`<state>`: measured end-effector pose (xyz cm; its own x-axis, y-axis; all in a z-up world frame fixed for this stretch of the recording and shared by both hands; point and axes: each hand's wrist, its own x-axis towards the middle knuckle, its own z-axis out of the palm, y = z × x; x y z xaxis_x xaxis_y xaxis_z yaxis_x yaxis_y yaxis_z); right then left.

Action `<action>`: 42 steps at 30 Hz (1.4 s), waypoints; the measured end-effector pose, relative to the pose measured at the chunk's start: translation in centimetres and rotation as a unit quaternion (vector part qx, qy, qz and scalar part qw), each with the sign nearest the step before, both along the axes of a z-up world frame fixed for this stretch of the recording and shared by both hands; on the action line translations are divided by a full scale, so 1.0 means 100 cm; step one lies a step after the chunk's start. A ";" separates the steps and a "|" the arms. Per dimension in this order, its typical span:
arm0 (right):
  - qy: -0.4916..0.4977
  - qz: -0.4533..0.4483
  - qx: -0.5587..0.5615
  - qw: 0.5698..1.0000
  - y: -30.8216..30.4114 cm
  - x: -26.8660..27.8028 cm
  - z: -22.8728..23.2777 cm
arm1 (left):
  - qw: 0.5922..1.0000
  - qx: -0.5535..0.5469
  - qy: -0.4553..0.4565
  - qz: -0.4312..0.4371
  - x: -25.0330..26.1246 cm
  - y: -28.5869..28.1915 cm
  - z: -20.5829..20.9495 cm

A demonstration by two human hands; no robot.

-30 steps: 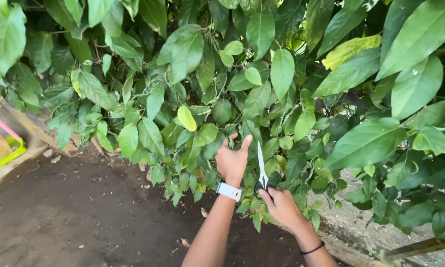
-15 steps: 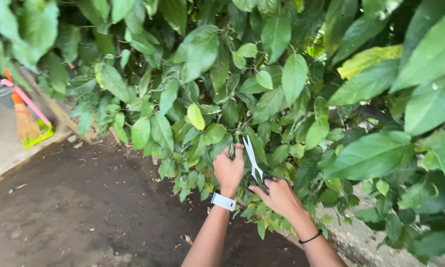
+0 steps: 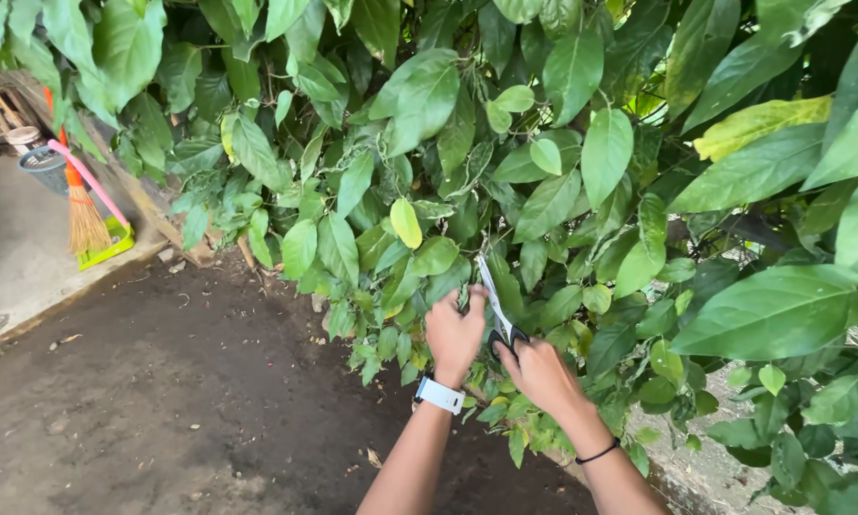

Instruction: The recorder is harvesting small red and green chili peppers from a dense hedge using scissors and placing them into a small plastic bag.

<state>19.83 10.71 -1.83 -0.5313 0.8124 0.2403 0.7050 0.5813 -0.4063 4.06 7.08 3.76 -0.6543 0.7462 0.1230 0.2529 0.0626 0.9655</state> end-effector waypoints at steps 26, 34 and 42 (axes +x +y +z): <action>0.497 -0.039 -0.230 0.836 -0.030 -0.008 -0.029 | 0.928 0.070 0.006 -0.365 -0.012 -0.033 -0.072; 0.510 -0.065 -0.195 0.835 -0.048 0.005 -0.001 | 0.869 -0.031 -0.136 -0.475 0.001 -0.028 -0.077; 0.483 -0.094 -0.104 0.865 -0.046 0.036 0.012 | 0.784 0.058 -0.123 -0.606 0.028 0.001 -0.090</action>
<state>23.42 6.13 -0.65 -0.0182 0.9413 0.3370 0.0537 0.3375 -0.9398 6.86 7.15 -5.26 0.5114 0.8312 0.2182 -0.1369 -0.1719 0.9756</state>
